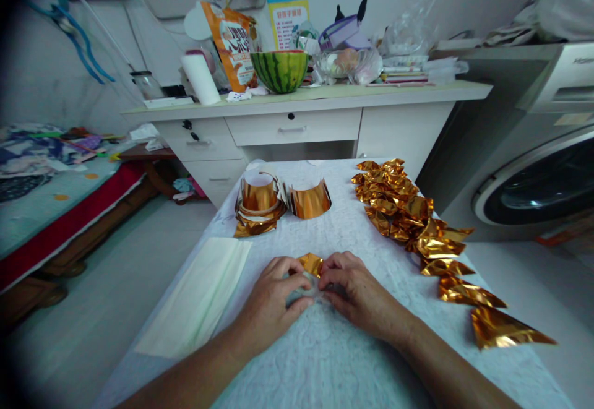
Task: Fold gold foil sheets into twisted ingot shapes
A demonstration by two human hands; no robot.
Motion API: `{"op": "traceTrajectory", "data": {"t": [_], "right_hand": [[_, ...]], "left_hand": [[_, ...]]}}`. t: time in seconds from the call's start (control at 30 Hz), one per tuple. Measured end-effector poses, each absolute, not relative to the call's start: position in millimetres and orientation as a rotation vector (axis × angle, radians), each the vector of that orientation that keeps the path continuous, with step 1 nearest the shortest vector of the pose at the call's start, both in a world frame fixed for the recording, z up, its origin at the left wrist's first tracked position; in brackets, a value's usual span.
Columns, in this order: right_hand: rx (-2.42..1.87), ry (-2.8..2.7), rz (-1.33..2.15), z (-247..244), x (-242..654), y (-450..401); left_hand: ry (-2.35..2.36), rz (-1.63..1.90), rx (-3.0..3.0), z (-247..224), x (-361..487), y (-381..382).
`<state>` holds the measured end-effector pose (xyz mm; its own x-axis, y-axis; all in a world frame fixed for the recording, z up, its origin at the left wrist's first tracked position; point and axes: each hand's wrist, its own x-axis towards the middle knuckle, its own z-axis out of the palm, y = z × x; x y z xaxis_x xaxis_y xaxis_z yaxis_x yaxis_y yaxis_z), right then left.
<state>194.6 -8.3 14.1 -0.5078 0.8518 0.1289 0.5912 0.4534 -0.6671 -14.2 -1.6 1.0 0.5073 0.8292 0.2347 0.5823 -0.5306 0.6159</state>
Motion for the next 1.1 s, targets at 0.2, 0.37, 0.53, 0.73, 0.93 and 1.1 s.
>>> {"op": "traceTrajectory", "data": {"t": [0.2, 0.37, 0.53, 0.73, 0.93, 1.1], "right_hand": [[-1.211, -2.234, 0.816, 14, 195, -6], [-1.234, -2.180, 0.835, 14, 193, -4], [-1.249, -2.181, 0.791, 13, 190, -2], [-1.293, -2.178, 0.747, 10, 187, -3], [-1.354, -2.066, 0.823, 10, 187, -5], [-1.329, -2.053, 0.837, 9, 190, -5]], "left_hand": [[1.167, 0.704, 2.281, 2, -12, -2], [1.210, 0.705, 2.249, 2, -10, -3], [1.243, 0.700, 2.238, 4, -6, -4], [1.290, 0.700, 2.223, 4, -2, -3], [1.313, 0.706, 2.214, 0, 1, -1], [1.344, 0.693, 2.241, -2, 2, -1]]}}
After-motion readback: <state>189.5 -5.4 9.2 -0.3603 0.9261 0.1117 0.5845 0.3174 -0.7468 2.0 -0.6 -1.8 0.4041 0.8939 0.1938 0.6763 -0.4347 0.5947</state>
